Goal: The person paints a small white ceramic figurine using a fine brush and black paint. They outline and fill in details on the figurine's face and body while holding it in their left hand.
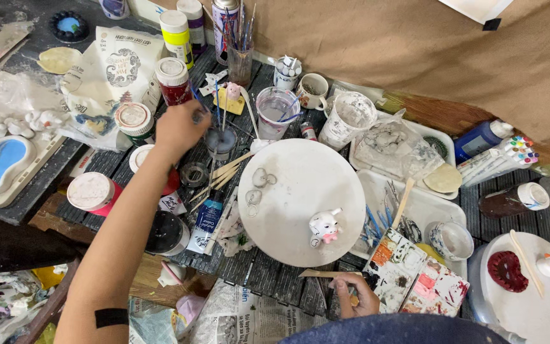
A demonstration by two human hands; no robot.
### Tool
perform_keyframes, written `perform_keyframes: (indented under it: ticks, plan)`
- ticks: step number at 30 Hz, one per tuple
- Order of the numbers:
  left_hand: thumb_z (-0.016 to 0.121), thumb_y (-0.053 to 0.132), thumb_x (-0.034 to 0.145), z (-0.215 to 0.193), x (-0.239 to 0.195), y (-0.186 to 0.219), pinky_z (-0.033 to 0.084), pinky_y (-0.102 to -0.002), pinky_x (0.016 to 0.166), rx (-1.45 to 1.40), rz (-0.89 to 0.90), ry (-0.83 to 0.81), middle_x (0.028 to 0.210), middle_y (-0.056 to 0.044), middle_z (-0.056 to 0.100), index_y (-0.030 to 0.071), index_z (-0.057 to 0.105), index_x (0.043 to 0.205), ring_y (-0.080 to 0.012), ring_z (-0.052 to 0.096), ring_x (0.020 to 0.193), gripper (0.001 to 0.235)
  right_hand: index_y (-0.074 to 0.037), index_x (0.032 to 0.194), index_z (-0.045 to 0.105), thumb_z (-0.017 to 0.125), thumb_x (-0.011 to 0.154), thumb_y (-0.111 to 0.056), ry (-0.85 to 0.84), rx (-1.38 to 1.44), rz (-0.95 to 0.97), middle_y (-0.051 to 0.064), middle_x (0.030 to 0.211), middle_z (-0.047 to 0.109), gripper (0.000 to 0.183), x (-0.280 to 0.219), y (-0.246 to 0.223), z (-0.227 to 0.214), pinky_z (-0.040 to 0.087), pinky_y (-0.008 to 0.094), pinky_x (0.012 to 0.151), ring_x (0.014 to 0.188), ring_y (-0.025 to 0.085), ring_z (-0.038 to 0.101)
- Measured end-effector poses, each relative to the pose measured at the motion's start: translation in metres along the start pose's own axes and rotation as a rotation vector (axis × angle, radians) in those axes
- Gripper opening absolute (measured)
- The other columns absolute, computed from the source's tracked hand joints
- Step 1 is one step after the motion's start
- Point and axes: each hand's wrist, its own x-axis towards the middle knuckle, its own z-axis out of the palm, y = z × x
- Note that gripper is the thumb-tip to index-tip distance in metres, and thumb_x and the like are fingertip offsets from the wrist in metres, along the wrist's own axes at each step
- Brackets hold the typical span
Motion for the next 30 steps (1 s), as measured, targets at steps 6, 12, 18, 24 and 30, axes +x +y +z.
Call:
perform_keyframes:
  ticks: [6, 12, 18, 24, 30]
  plan:
    - [0.076, 0.039, 0.088, 0.031, 0.004, 0.02, 0.057, -0.047, 0.07, 0.122, 0.132, -0.159, 0.084, -0.009, 0.075, 0.018, 0.079, 0.093, -0.0335, 0.072, 0.078, 0.022, -0.002, 0.095, 0.072, 0.064, 0.097, -0.015, -0.011, -0.037, 0.009, 0.01, 0.083, 0.076, 0.015, 0.002, 0.012, 0.0, 0.057, 0.03, 0.073, 0.078, 0.015, 0.071]
    - [0.076, 0.039, 0.088, 0.057, 0.014, 0.023, 0.058, -0.044, 0.07, 0.257, 0.151, -0.247, 0.081, -0.008, 0.075, 0.019, 0.078, 0.092, -0.0306, 0.073, 0.078, 0.021, -0.002, 0.096, 0.072, 0.064, 0.097, -0.015, -0.023, -0.034, -0.015, 0.011, 0.085, 0.077, 0.015, 0.003, 0.026, -0.002, 0.059, 0.032, 0.073, 0.079, 0.016, 0.073]
    - [0.073, 0.051, 0.087, 0.031, 0.029, 0.02, 0.057, -0.046, 0.068, 0.082, 0.045, -0.208, 0.081, -0.006, 0.076, 0.022, 0.078, 0.098, -0.0311, 0.072, 0.077, 0.032, -0.003, 0.097, 0.071, 0.063, 0.095, -0.014, -0.004, -0.109, 0.052, 0.012, 0.085, 0.078, 0.014, 0.005, 0.036, -0.004, 0.063, 0.035, 0.075, 0.08, 0.018, 0.077]
    - [0.073, 0.043, 0.091, 0.018, 0.037, -0.006, 0.057, -0.048, 0.063, 0.435, -0.1, -0.048, 0.08, -0.016, 0.072, 0.005, 0.058, 0.137, -0.0359, 0.072, 0.072, 0.062, -0.002, 0.097, 0.071, 0.063, 0.096, -0.015, -0.018, -0.113, 0.086, 0.014, 0.084, 0.078, 0.015, 0.006, 0.036, -0.004, 0.063, 0.036, 0.075, 0.08, 0.019, 0.076]
    - [0.076, 0.022, 0.087, 0.03, 0.036, -0.015, 0.053, -0.051, 0.07, 0.102, -0.006, 0.126, 0.079, -0.016, 0.074, 0.013, 0.08, 0.091, -0.0359, 0.071, 0.075, 0.011, -0.002, 0.096, 0.071, 0.064, 0.096, -0.015, 0.009, -0.091, 0.036, 0.013, 0.083, 0.077, 0.015, 0.006, 0.031, 0.0, 0.062, 0.036, 0.074, 0.078, 0.019, 0.076]
